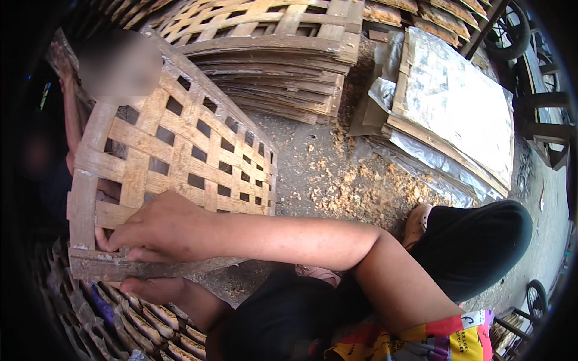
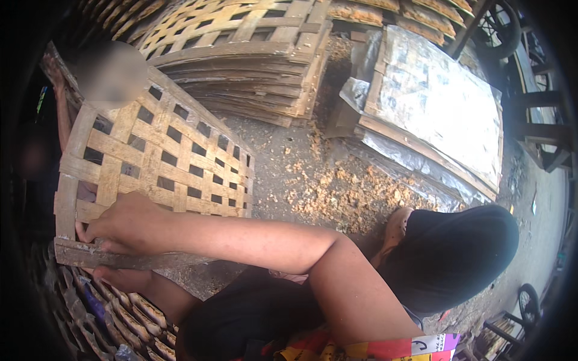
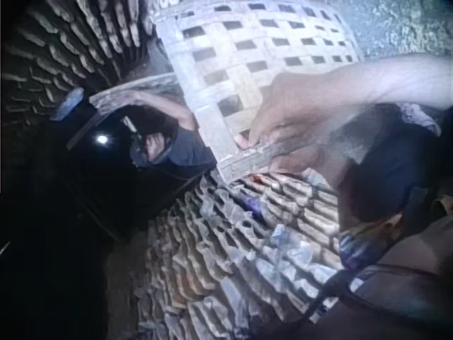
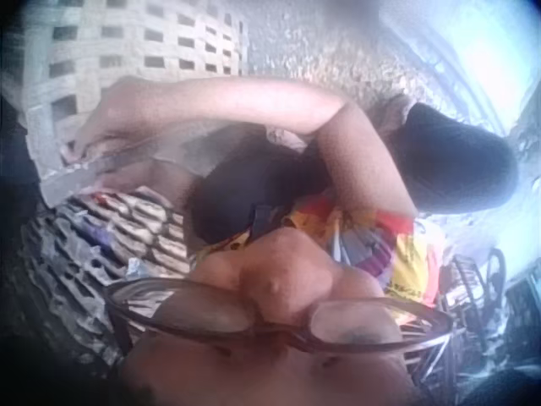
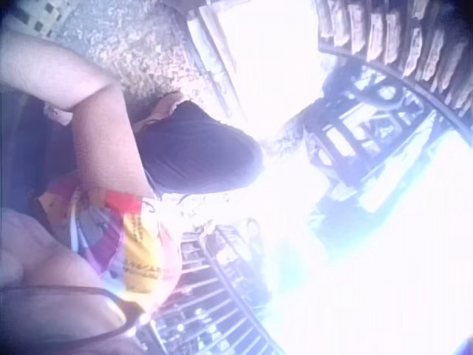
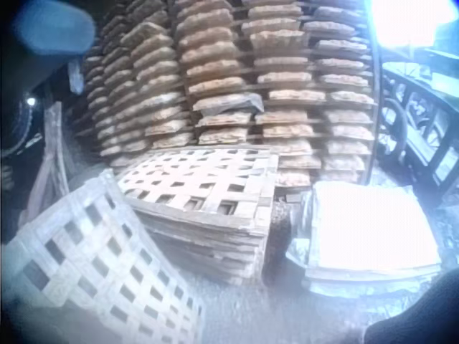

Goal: The person places a plastic sheet onto a woven tray, smooths it, and then picks up another tray to inspect and adjust its edges. The person repeats this process with additional trays and plastic sheets.

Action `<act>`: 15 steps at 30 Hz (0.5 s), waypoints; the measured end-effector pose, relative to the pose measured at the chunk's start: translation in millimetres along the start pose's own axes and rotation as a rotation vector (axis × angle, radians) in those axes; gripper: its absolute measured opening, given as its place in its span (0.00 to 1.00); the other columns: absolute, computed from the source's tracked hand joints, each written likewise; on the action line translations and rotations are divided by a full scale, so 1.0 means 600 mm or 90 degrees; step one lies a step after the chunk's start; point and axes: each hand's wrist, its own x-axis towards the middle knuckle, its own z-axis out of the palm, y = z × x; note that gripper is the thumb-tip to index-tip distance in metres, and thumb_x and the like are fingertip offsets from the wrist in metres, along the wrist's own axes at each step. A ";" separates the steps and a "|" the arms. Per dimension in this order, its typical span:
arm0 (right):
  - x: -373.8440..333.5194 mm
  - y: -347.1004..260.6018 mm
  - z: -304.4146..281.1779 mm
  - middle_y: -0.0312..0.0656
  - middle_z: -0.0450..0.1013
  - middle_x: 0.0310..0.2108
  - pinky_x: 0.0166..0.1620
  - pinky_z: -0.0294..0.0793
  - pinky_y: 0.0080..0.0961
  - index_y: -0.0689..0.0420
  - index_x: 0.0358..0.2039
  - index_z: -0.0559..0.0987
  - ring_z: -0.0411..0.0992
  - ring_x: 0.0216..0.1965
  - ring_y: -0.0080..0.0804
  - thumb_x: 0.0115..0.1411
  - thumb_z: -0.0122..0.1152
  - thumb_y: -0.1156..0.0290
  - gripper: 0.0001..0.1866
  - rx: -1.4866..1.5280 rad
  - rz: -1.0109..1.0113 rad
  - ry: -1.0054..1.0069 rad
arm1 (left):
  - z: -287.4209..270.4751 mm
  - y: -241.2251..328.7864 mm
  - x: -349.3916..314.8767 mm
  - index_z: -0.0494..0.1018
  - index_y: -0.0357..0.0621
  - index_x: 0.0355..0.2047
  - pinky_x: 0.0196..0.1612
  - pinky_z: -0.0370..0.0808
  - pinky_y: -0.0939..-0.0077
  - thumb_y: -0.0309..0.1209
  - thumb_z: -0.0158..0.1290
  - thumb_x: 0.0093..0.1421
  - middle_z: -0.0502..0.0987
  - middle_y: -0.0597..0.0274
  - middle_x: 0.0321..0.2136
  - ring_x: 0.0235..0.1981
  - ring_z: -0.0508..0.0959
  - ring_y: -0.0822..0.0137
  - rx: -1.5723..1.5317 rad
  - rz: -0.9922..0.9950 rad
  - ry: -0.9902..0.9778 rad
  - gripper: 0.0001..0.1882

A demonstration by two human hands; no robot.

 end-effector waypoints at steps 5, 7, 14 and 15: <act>0.007 -0.004 0.018 0.36 0.79 0.31 0.31 0.74 0.32 0.46 0.42 0.81 0.78 0.30 0.38 0.54 0.66 0.63 0.14 0.001 -0.059 0.053 | -0.052 -0.003 0.024 0.58 0.21 0.59 0.61 0.64 0.55 0.59 0.27 0.68 0.65 0.35 0.56 0.57 0.69 0.50 0.239 0.134 -0.120 0.44; 0.012 -0.002 0.004 0.36 0.79 0.29 0.30 0.75 0.28 0.48 0.41 0.82 0.78 0.28 0.36 0.52 0.68 0.65 0.14 -0.033 -0.073 0.070 | -0.047 -0.018 0.023 0.57 0.20 0.59 0.61 0.64 0.56 0.61 0.32 0.67 0.64 0.34 0.56 0.57 0.68 0.51 0.190 0.144 -0.148 0.46; 0.021 -0.002 0.003 0.37 0.81 0.31 0.28 0.73 0.23 0.54 0.39 0.84 0.78 0.26 0.30 0.49 0.73 0.72 0.15 0.030 -0.027 0.038 | -0.070 -0.009 0.044 0.37 0.26 0.65 0.63 0.62 0.57 0.64 0.45 0.61 0.60 0.33 0.59 0.62 0.63 0.51 0.081 0.049 -0.219 0.55; 0.023 -0.001 0.006 0.36 0.81 0.31 0.28 0.73 0.23 0.54 0.40 0.84 0.78 0.25 0.30 0.49 0.73 0.72 0.15 0.031 -0.034 0.041 | -0.072 -0.010 0.045 0.34 0.27 0.66 0.63 0.62 0.57 0.64 0.46 0.61 0.59 0.33 0.60 0.62 0.62 0.51 0.068 0.042 -0.229 0.56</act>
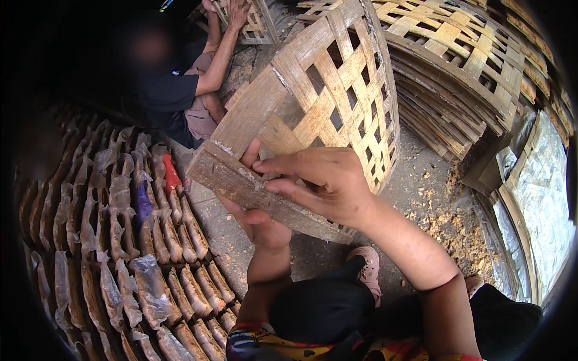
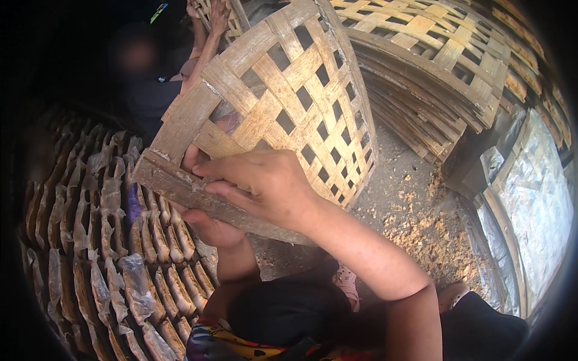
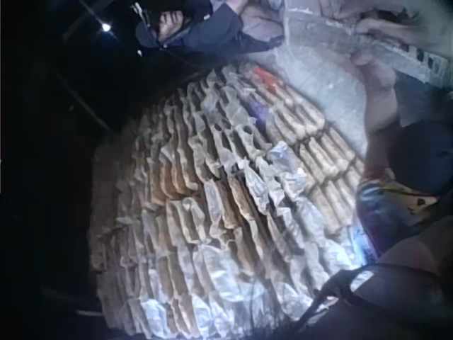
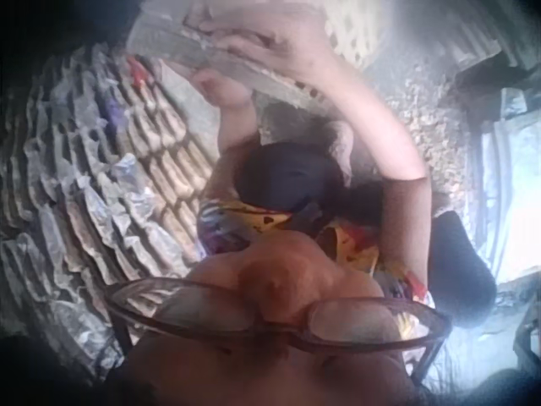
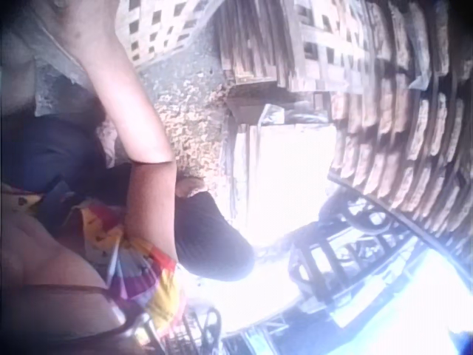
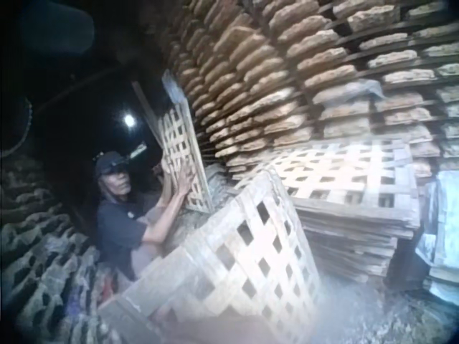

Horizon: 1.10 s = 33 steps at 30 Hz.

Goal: The person places a plastic sheet onto a woven tray, smooths it, and then picks up another tray to inspect and adjust its edges. The person repeats this process with additional trays and plastic sheets.

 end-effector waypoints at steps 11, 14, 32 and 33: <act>0.019 -0.013 -0.015 0.31 0.70 0.19 0.21 0.68 0.24 0.51 0.44 0.83 0.71 0.19 0.26 0.48 0.70 0.70 0.19 -0.171 -0.176 0.018 | 0.022 0.017 0.004 0.44 0.23 0.64 0.60 0.65 0.59 0.68 0.45 0.58 0.60 0.38 0.60 0.59 0.65 0.52 0.067 -0.021 0.039 0.57; 0.018 0.005 -0.017 0.30 0.69 0.19 0.21 0.69 0.25 0.49 0.45 0.83 0.70 0.19 0.26 0.50 0.68 0.70 0.19 -0.169 -0.203 0.018 | 0.040 0.012 0.004 0.50 0.21 0.62 0.59 0.67 0.59 0.67 0.42 0.59 0.62 0.36 0.57 0.57 0.69 0.52 0.064 -0.006 0.076 0.54; 0.020 0.001 -0.002 0.28 0.68 0.25 0.26 0.73 0.26 0.47 0.32 0.76 0.73 0.29 0.26 0.51 0.56 0.63 0.07 -0.226 -0.251 0.037 | 0.050 0.010 -0.019 0.59 0.30 0.60 0.62 0.59 0.65 0.48 0.32 0.68 0.66 0.46 0.55 0.60 0.64 0.57 0.133 0.080 0.112 0.33; 0.023 0.001 0.002 0.28 0.66 0.23 0.23 0.72 0.23 0.47 0.32 0.76 0.71 0.27 0.24 0.50 0.56 0.64 0.07 -0.226 -0.277 0.067 | 0.045 0.013 -0.021 0.58 0.33 0.60 0.63 0.57 0.67 0.48 0.35 0.67 0.65 0.49 0.55 0.61 0.62 0.60 0.109 0.067 0.111 0.32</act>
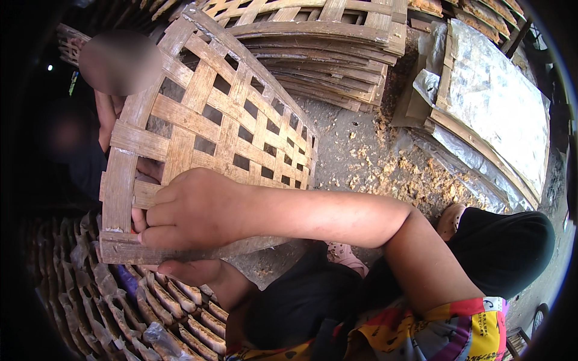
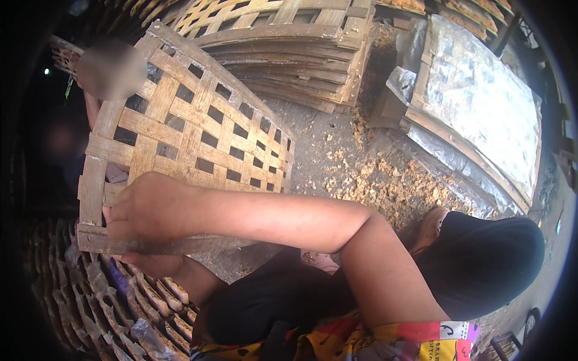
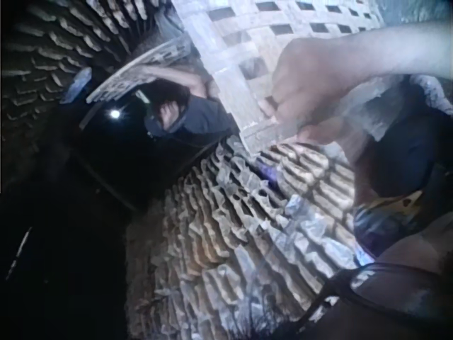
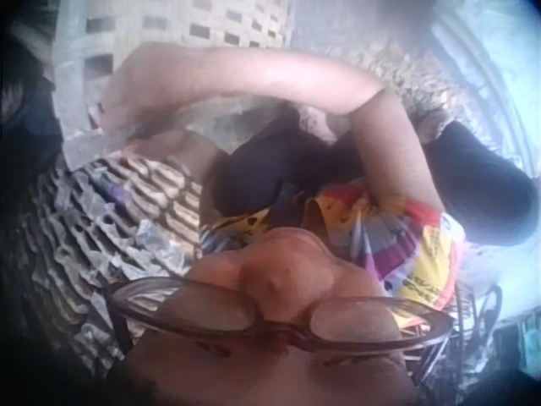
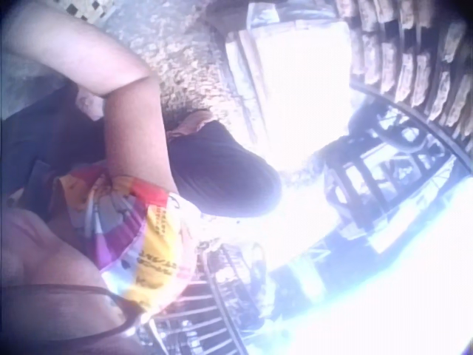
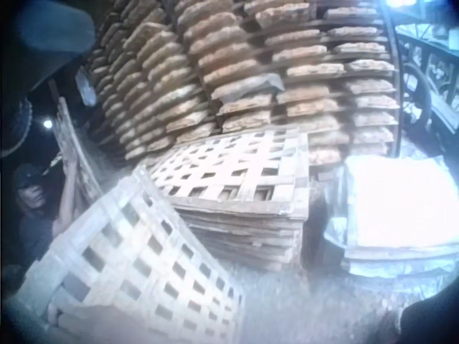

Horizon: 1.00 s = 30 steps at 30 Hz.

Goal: The person places a plastic sheet onto a woven tray, smooths it, and then picks up another tray to inspect and adjust its edges. The person repeats this process with additional trays and plastic sheets.

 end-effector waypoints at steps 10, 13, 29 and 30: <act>0.041 -0.006 0.017 0.33 0.67 0.20 0.23 0.69 0.29 0.52 0.27 0.69 0.70 0.24 0.29 0.48 0.58 0.66 0.08 -0.080 0.086 0.036 | -0.064 -0.031 0.003 0.58 0.28 0.53 0.55 0.64 0.72 0.52 0.40 0.65 0.63 0.49 0.49 0.54 0.65 0.66 0.146 -0.064 -0.054 0.34; 0.037 0.007 -0.018 0.37 0.66 0.17 0.21 0.68 0.33 0.55 0.29 0.68 0.69 0.19 0.35 0.50 0.56 0.69 0.08 0.004 0.205 -0.015 | 0.004 0.012 0.030 0.55 0.23 0.58 0.56 0.68 0.63 0.53 0.36 0.67 0.61 0.40 0.55 0.57 0.66 0.57 0.160 0.032 -0.119 0.38; -0.067 0.024 -0.312 0.40 0.72 0.18 0.28 0.76 0.35 0.55 0.22 0.74 0.74 0.24 0.40 0.55 0.66 0.64 0.12 0.056 0.311 -0.691 | -0.051 -0.068 0.027 0.39 0.26 0.66 0.65 0.61 0.47 0.50 0.30 0.70 0.52 0.32 0.64 0.65 0.58 0.42 0.011 0.017 -0.117 0.38; -0.030 0.020 -0.303 0.39 0.71 0.17 0.27 0.75 0.33 0.55 0.22 0.74 0.73 0.22 0.37 0.54 0.67 0.62 0.13 0.063 0.294 -0.667 | -0.052 -0.069 0.028 0.39 0.27 0.66 0.65 0.61 0.47 0.49 0.30 0.70 0.53 0.32 0.64 0.65 0.58 0.42 0.020 0.021 -0.118 0.38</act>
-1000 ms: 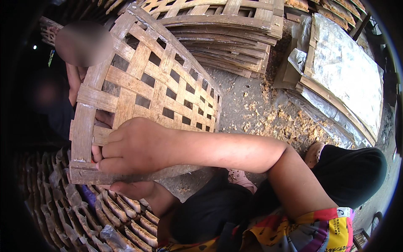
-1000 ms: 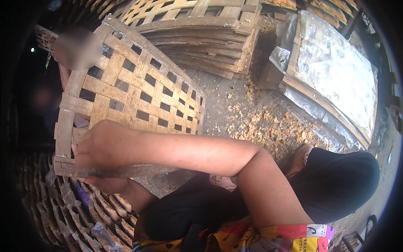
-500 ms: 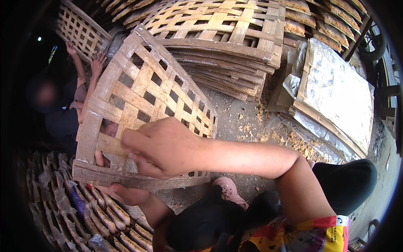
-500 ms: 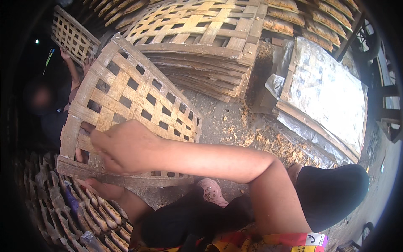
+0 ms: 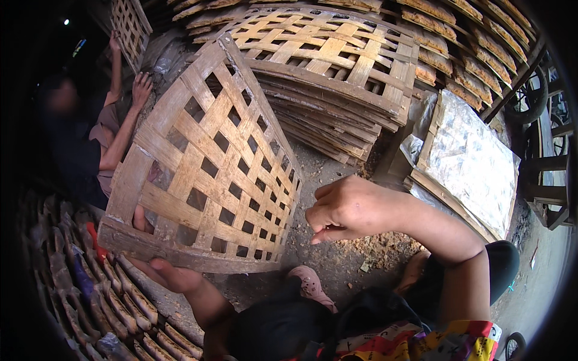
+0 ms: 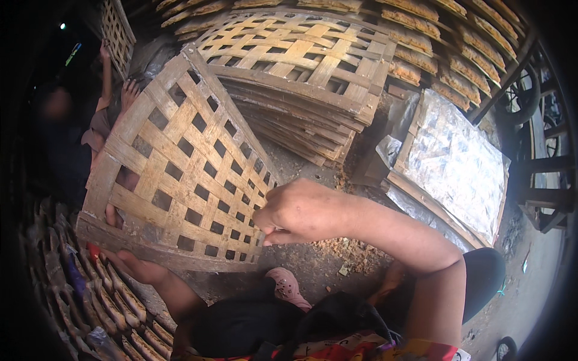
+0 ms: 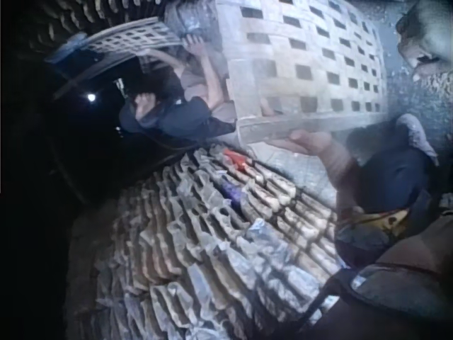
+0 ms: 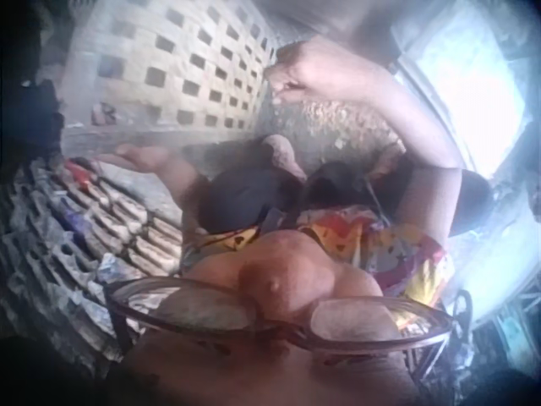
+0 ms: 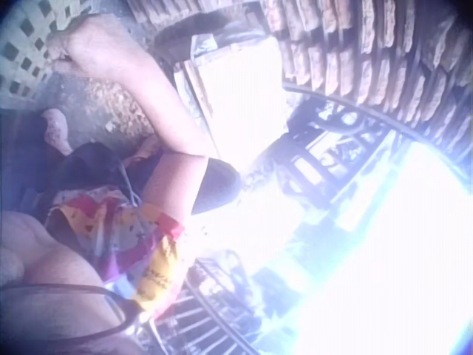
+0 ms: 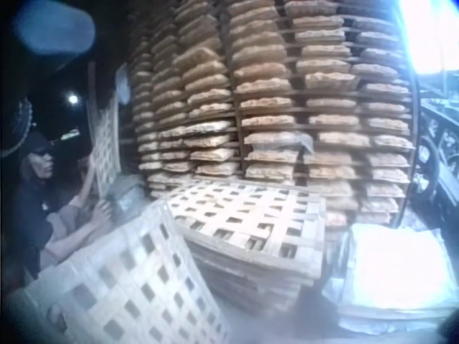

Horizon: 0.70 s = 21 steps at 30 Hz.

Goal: The person places a plastic sheet onto a woven tray, smooths it, and then picks up another tray to inspect and adjust its edges. The person repeats this process with additional trays and plastic sheets.

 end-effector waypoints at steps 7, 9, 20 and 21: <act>0.173 -0.046 -0.114 0.35 0.69 0.15 0.22 0.68 0.24 0.56 0.24 0.76 0.70 0.20 0.24 0.58 0.62 0.68 0.08 0.199 -0.050 0.439 | 0.013 0.011 0.004 0.39 0.27 0.66 0.65 0.61 0.46 0.48 0.30 0.70 0.53 0.32 0.64 0.65 0.58 0.41 -0.021 -0.018 -0.015 0.37; 0.193 -0.039 -0.127 0.32 0.71 0.17 0.23 0.65 0.18 0.57 0.29 0.77 0.69 0.21 0.17 0.61 0.57 0.70 0.05 0.564 0.070 0.477 | 0.020 0.016 0.007 0.40 0.28 0.66 0.65 0.61 0.46 0.47 0.31 0.70 0.53 0.31 0.63 0.65 0.59 0.41 -0.037 0.006 0.009 0.37; 0.007 0.052 0.037 0.30 0.73 0.23 0.26 0.63 0.11 0.57 0.36 0.78 0.68 0.22 0.14 0.63 0.56 0.71 0.05 0.829 0.634 0.277 | -0.072 0.018 0.003 0.41 0.29 0.67 0.65 0.60 0.46 0.36 0.50 0.60 0.53 0.31 0.64 0.65 0.59 0.42 0.009 -0.080 -0.012 0.43; -0.007 0.049 0.037 0.31 0.73 0.23 0.26 0.64 0.12 0.57 0.35 0.78 0.68 0.22 0.14 0.62 0.55 0.74 0.04 0.796 0.599 0.276 | -0.080 0.016 0.008 0.42 0.29 0.67 0.66 0.59 0.47 0.35 0.51 0.59 0.53 0.32 0.64 0.65 0.59 0.42 -0.004 -0.071 -0.027 0.43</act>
